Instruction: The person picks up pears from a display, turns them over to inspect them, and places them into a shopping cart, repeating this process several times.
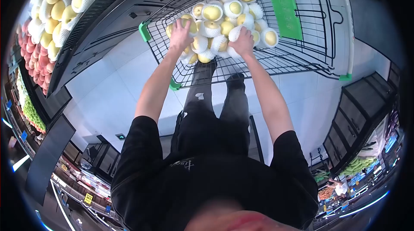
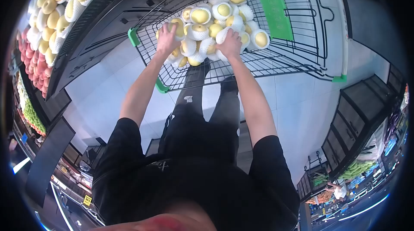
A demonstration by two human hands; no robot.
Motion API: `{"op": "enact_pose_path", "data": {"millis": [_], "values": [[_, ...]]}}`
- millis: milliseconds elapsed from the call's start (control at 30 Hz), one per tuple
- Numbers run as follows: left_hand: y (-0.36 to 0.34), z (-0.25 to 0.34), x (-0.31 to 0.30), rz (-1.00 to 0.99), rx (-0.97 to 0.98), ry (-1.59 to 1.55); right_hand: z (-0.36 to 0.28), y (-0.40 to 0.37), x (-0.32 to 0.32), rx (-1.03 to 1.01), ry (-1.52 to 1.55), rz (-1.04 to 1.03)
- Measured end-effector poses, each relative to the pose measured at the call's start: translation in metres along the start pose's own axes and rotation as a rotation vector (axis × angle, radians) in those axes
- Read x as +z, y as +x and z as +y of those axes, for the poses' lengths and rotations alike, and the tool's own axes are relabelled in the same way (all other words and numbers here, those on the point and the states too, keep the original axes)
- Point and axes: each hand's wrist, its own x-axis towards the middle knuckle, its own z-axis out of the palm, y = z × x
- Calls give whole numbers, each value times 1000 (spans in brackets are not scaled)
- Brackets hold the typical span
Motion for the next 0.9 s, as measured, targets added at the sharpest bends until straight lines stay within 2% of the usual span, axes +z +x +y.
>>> {"op": "enact_pose_path", "data": {"millis": [100,133,233,267,367,400,500,533,633,667,733,800,900], "values": [[-41,47,-50,158,-162,-318,7,-35,-56,-104,583,87],[-58,69,-76,145,-146,-378,2,-61,-92,-55,901,-12],[-102,138,-111,156,-167,-1023,30,-125,-161,-44,1426,-172],[-119,172,-134,133,-198,-1266,30,-162,-202,-43,1616,-216],[-166,255,-173,-178,-195,-2185,76,-230,-258,-326,1962,-496],[-174,275,-180,-327,-22,-2246,89,-252,-275,-364,1982,-512],[-196,352,-194,-665,300,-2523,135,-301,-297,-536,2344,-754],[-199,378,-195,-787,397,-2611,142,-317,-302,-565,2478,-766],[-208,436,-201,-947,519,-2581,162,-348,-319,-715,2747,-825],[-208,446,-202,-978,494,-2546,171,-351,-326,-716,2770,-839],[-206,466,-205,-1015,464,-2472,185,-351,-338,-795,2761,-868],[-200,490,-211,-979,517,-2434,198,-344,-350,-845,2741,-895],[-175,507,-207,-1028,584,-2367,223,-325,-366,-835,2674,-897]]}}
